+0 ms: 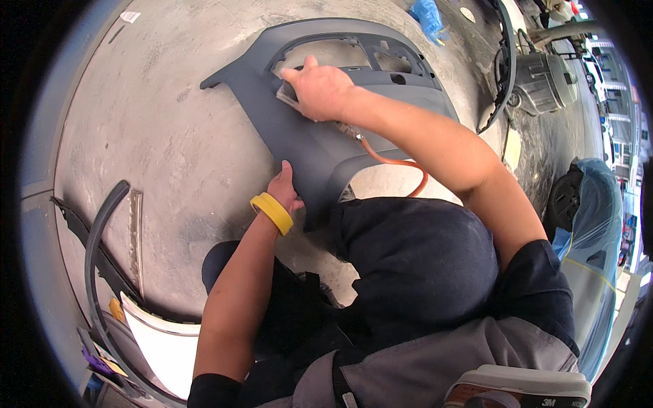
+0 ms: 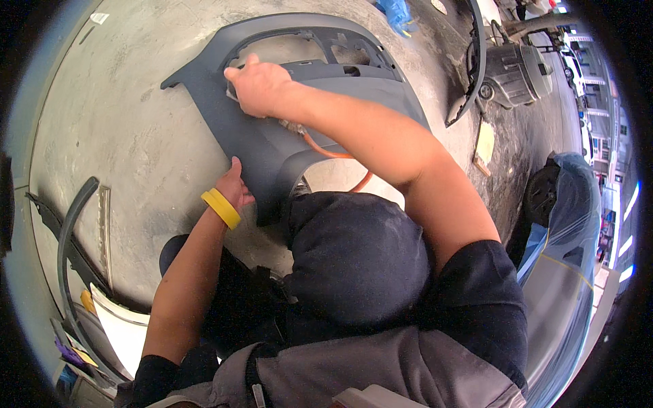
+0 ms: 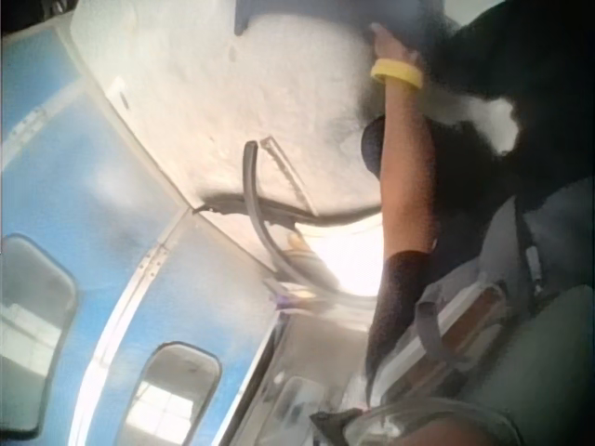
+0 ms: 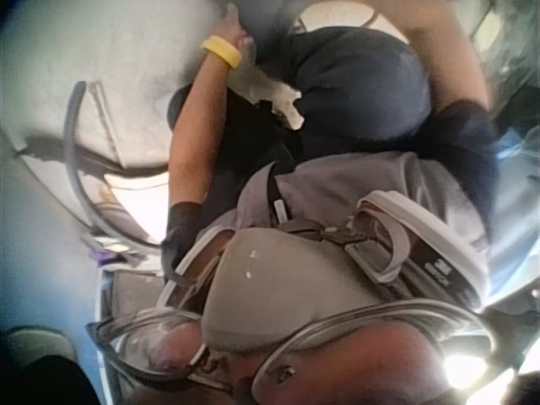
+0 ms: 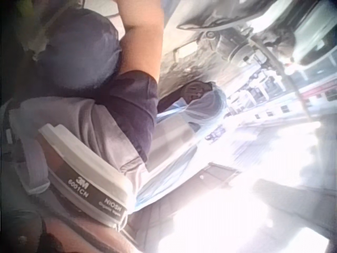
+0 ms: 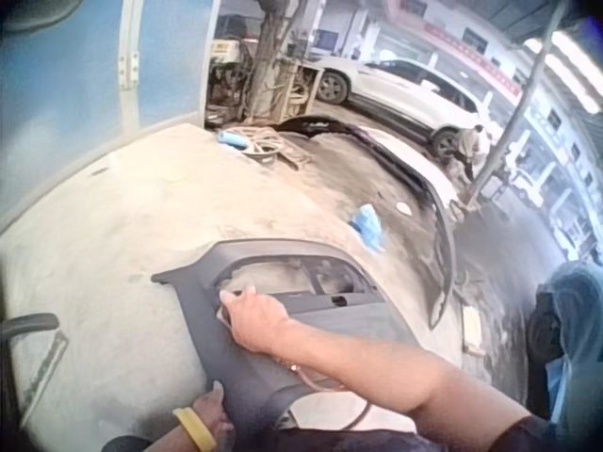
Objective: The person uses a pneumatic sander to smooth the surfaces of two black plastic car parts, a curved trim piece and a larger panel, on the floor of a workshop.
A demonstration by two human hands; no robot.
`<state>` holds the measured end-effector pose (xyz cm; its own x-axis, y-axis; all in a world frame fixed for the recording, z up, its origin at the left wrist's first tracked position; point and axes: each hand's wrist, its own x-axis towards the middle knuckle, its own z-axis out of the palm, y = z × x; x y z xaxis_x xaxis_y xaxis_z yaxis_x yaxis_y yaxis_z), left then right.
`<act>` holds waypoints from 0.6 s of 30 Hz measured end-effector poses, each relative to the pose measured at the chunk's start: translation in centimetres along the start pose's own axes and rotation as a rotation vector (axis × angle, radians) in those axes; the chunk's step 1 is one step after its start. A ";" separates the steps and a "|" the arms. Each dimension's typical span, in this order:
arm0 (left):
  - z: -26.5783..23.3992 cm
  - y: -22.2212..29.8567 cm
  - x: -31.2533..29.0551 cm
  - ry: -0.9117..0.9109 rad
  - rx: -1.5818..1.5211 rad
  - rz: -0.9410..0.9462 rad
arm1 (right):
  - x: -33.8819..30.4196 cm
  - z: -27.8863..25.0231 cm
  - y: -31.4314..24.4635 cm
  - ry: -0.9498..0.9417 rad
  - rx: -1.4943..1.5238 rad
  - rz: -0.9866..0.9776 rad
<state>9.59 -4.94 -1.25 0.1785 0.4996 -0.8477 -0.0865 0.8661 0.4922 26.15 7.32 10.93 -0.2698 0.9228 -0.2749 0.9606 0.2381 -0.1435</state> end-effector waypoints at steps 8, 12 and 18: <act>-1.0 -0.8 2.2 -0.039 0.034 -0.036 | -8.3 4.4 0.1 0.002 0.112 -0.126; -0.7 -0.8 2.6 0.074 0.098 -0.058 | -14.3 5.7 5.7 0.010 0.194 0.151; -1.5 -1.5 4.4 0.050 0.183 -0.078 | -18.9 6.9 19.3 0.146 0.223 0.625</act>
<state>9.07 -4.02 -5.97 0.1286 0.4350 -0.8912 0.1064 0.8874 0.4485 49.33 -7.66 6.78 0.3583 0.9021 -0.2407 0.8923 -0.4067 -0.1961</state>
